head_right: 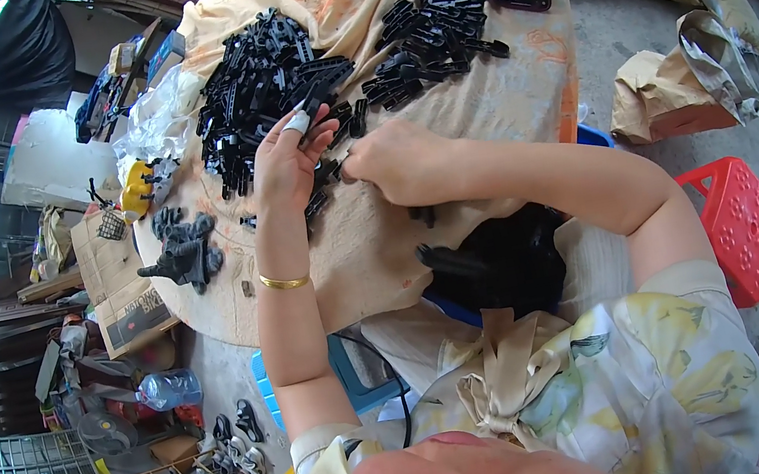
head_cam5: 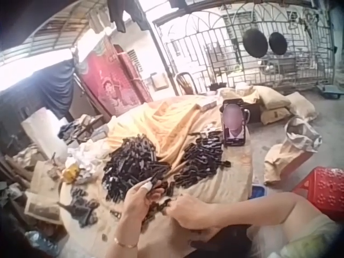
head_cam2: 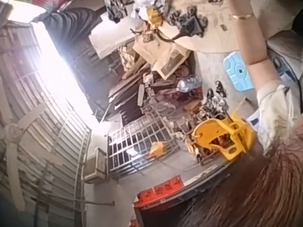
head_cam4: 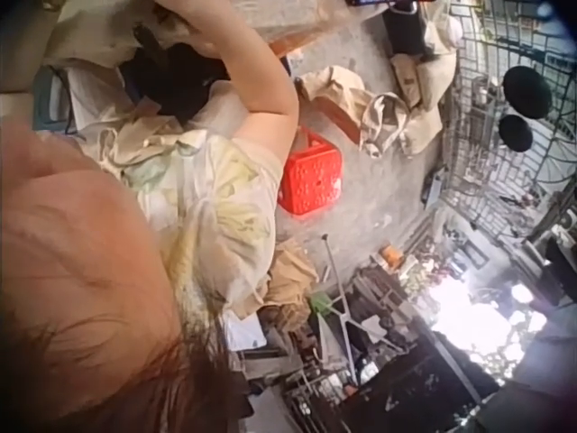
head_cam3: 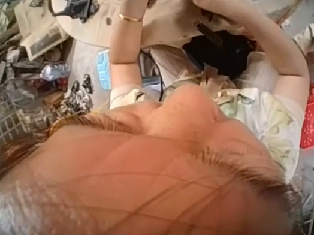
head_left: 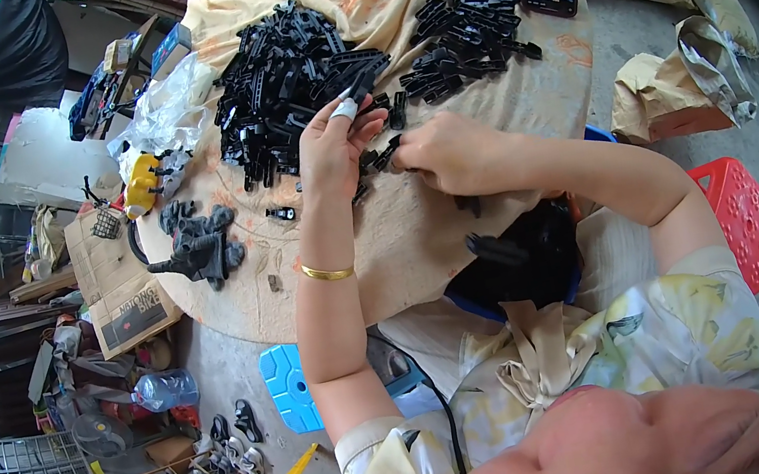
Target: Inspecting and sorting small black plastic mechanical parts on a workbench.
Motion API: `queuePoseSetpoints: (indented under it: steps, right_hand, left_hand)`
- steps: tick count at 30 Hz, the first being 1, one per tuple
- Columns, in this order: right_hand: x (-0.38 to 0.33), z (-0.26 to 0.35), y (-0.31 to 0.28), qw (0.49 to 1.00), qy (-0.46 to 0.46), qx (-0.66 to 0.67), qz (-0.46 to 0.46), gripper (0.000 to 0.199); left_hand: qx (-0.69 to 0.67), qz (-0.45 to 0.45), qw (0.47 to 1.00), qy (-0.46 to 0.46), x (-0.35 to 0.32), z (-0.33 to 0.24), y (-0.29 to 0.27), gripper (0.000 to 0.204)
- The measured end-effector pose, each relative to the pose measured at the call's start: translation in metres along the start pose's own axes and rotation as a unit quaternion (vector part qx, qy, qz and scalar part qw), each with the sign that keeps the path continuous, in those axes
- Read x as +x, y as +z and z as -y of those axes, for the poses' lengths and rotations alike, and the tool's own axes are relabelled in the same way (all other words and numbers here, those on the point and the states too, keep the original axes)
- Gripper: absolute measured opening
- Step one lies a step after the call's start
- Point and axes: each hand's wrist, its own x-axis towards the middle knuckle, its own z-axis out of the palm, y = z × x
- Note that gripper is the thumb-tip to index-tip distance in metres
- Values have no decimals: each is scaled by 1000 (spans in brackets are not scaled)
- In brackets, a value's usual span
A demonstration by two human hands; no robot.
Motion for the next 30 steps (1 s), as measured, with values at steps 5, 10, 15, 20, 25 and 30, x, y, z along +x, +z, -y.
queuePoseSetpoints:
  steps: [5, 10, 15, 20, 25, 30]
  right_hand:
    - [-3, -17, -26, 940, 53, 320, -111, 21]
    - [-14, -29, -30, 855, 161, 474, -135, 25]
    - [-18, -32, -23, 925, 102, 324, -173, 23]
    - [-20, -26, -19, 939, 50, 238, -244, 14]
    - [-22, -28, -18, 900, 103, 355, -230, 19]
    - [-28, -28, -52, 968, 79, 107, -214, 49]
  left_hand:
    - [36, 11, 999, -3, -4, 11, 5, 23]
    - [11, 121, 992, -42, -16, 15, 27, 26]
    - [109, 134, 985, -14, -20, 16, 25, 30]
    - [226, 131, 961, 87, -27, 13, 33, 33]
    - [314, 83, 923, 207, -30, 18, 36, 31]
    - [256, 96, 937, 217, -32, 15, 37, 30]
